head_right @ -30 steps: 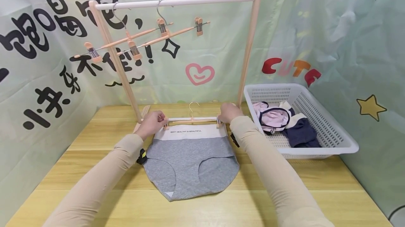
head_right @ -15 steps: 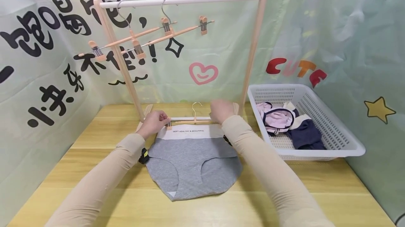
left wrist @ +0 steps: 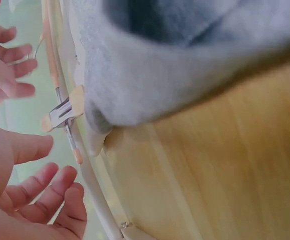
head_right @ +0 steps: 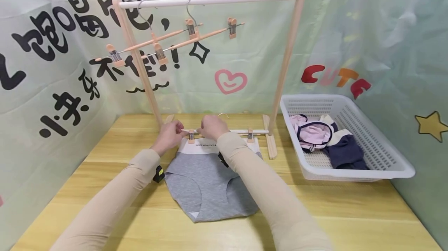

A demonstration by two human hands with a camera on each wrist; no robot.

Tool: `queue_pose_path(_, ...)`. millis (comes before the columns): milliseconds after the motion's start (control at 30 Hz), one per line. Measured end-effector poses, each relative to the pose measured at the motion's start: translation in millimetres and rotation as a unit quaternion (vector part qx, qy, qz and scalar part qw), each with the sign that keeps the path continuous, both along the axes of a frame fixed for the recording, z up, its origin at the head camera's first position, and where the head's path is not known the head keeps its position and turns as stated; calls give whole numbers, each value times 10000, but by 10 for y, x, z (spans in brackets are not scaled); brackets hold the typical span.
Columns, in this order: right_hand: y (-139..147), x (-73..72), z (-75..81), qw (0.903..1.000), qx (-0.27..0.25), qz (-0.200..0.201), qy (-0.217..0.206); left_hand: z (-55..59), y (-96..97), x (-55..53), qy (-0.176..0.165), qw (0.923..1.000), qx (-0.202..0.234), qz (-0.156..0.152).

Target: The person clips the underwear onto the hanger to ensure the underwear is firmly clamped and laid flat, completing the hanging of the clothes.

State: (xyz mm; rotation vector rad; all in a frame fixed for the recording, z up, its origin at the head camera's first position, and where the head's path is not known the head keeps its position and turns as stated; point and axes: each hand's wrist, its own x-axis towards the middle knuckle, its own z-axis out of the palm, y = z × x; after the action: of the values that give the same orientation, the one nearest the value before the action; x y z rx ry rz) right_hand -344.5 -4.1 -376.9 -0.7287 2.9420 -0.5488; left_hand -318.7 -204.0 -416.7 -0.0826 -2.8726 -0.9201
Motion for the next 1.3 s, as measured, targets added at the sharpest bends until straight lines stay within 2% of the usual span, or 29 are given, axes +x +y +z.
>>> queue_pose_path(167, -154, -56, -66, 9998, -145, 45, -103, 37, -35, 53, -27, 9991, -416, 100)
queue_pose_path(367, -336, -93, -131, 10000, 32, 6, -91, 9, -42, 57, -415, 9957, -822, -37)
queue_pose_path(633, -425, -37, -183, 9999, -12, -110, 0, -26, 0, 34, -749, 9948, -692, 25)
queue_pose_path(867, -463, -64, -229, 9995, 129, -144, 233, -68, -24, 27, -763, 9947, -651, 214)
queue_pose_path(1033, -452, -99, -273, 9996, 80, -164, 212, -88, -44, 45, -915, 9947, -433, 193)
queue_pose_path(1300, -420, -134, -247, 9997, -143, -210, 6, -83, -106, 84, -671, 9974, -260, 7)
